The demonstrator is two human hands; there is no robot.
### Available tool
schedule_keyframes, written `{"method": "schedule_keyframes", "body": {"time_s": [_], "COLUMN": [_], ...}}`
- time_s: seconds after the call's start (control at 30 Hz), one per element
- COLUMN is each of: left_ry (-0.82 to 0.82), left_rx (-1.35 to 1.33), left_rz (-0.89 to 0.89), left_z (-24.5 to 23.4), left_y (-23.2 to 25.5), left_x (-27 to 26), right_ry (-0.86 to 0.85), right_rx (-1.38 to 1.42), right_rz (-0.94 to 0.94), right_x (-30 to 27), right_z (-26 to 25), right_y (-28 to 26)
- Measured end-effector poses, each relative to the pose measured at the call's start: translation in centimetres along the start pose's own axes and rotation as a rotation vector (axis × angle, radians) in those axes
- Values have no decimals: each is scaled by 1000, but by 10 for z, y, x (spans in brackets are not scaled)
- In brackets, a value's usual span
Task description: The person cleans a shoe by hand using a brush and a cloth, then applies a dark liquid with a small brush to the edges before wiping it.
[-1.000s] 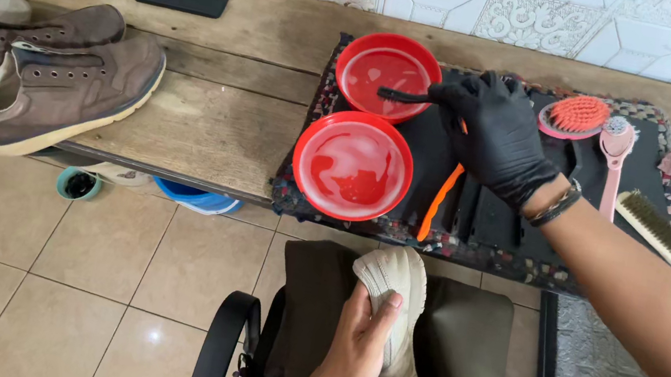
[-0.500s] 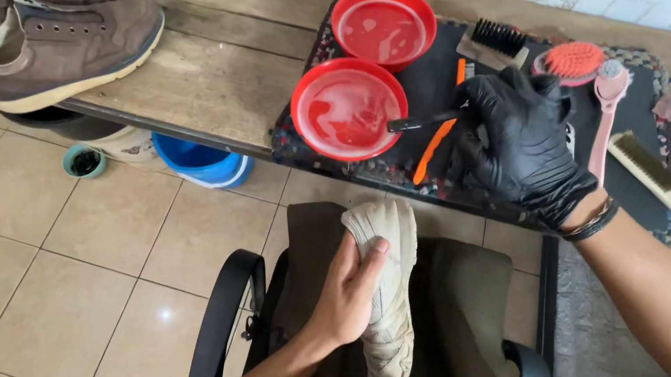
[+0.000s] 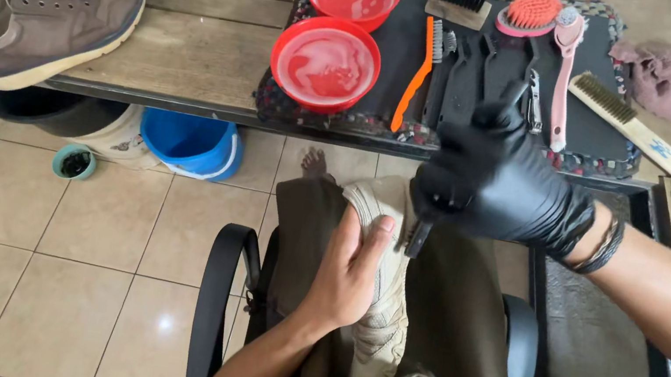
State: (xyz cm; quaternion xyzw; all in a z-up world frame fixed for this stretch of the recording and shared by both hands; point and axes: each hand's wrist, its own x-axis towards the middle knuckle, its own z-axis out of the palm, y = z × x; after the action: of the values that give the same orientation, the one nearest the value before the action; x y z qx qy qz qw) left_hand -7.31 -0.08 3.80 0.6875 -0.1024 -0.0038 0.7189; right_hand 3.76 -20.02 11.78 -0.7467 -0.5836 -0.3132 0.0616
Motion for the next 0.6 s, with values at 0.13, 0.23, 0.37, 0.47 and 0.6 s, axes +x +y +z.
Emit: {"method": "schedule_keyframes", "body": {"time_s": [0.13,0.23,0.37,0.47,0.6], "left_ry": [-22,-44,-69,-91,-90], "left_rx": [7,9,19,25,-4], "left_rz": [46,73,57,27,49], "left_z": [2,3,5,5,8], "left_y": [3,2,-47,-63,11], "left_x": [2,7,8,9,18], "right_ry": [21,61,62,39,54], "right_rx": [-89,-141,-99,-142,-62], "right_rz": [-2,10,-92,-90,-167], "right_x": [1,9,12,12,11], "right_z": [-9,-12,-2,-12,12], "right_y": [14,11,-6,16,-19]}}
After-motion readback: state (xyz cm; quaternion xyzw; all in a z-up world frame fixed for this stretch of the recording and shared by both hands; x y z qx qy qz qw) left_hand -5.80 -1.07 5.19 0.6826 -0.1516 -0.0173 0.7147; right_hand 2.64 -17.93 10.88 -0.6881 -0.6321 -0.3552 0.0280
